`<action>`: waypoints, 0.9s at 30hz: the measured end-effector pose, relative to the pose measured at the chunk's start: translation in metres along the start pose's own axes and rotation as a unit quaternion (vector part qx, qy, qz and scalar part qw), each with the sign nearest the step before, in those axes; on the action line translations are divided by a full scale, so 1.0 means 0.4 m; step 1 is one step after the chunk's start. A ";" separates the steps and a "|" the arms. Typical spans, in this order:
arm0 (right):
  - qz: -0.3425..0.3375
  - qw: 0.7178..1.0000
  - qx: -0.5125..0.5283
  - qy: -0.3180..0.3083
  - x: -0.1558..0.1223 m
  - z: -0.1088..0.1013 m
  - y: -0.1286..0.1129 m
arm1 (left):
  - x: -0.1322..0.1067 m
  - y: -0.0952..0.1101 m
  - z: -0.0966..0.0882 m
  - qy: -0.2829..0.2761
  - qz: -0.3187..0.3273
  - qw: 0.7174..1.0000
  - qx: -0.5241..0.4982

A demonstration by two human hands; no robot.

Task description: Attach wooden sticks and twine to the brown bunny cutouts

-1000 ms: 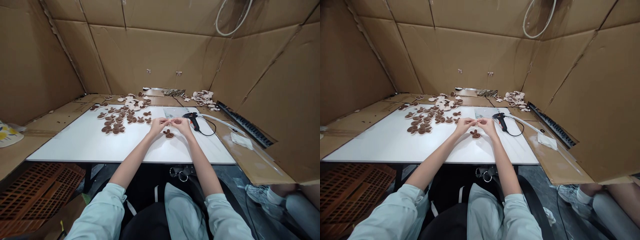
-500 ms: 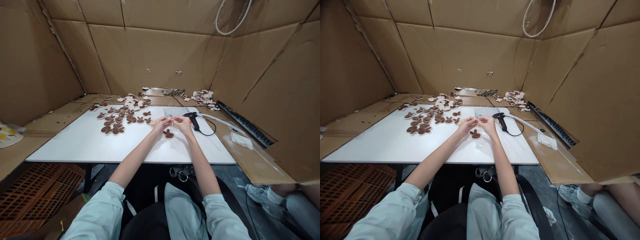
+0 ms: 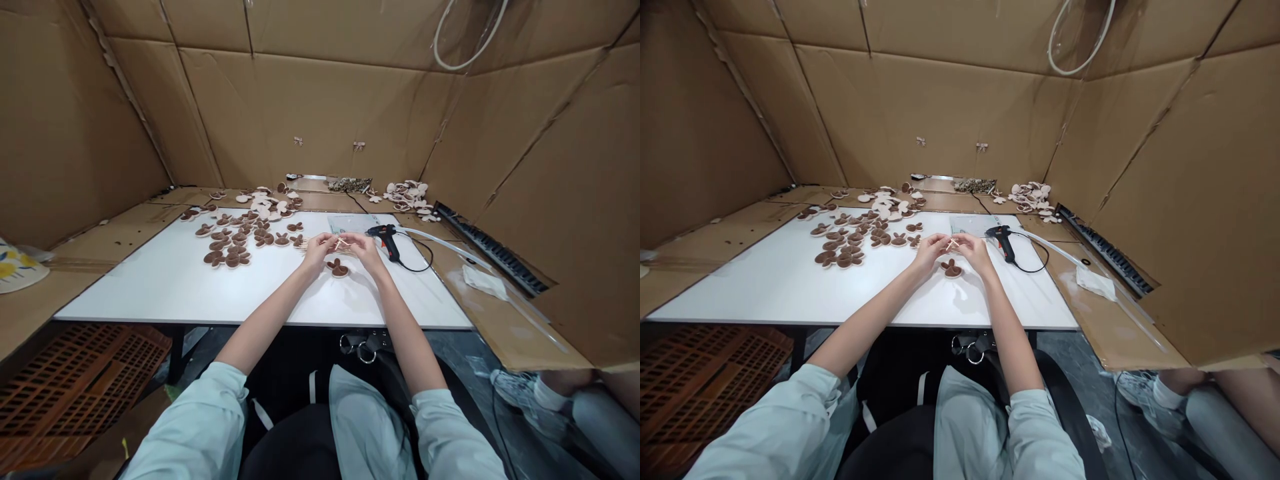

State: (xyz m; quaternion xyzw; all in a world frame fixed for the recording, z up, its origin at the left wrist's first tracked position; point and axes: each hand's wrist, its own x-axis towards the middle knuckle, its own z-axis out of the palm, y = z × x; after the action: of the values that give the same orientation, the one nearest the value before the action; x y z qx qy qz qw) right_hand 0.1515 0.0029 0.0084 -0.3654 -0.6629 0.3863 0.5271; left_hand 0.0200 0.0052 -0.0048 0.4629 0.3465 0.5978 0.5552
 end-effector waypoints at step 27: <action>-0.006 0.993 -0.119 0.014 0.003 -0.006 0.025 | 0.011 0.012 -0.063 -0.128 0.409 0.659 0.618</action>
State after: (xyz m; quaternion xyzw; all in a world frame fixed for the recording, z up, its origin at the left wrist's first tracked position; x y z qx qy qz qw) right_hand 0.1543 0.0086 0.0005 -0.4268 -0.6987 0.2964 0.4918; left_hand -0.0053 0.0112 -0.0079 0.8663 0.3380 0.3474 -0.1206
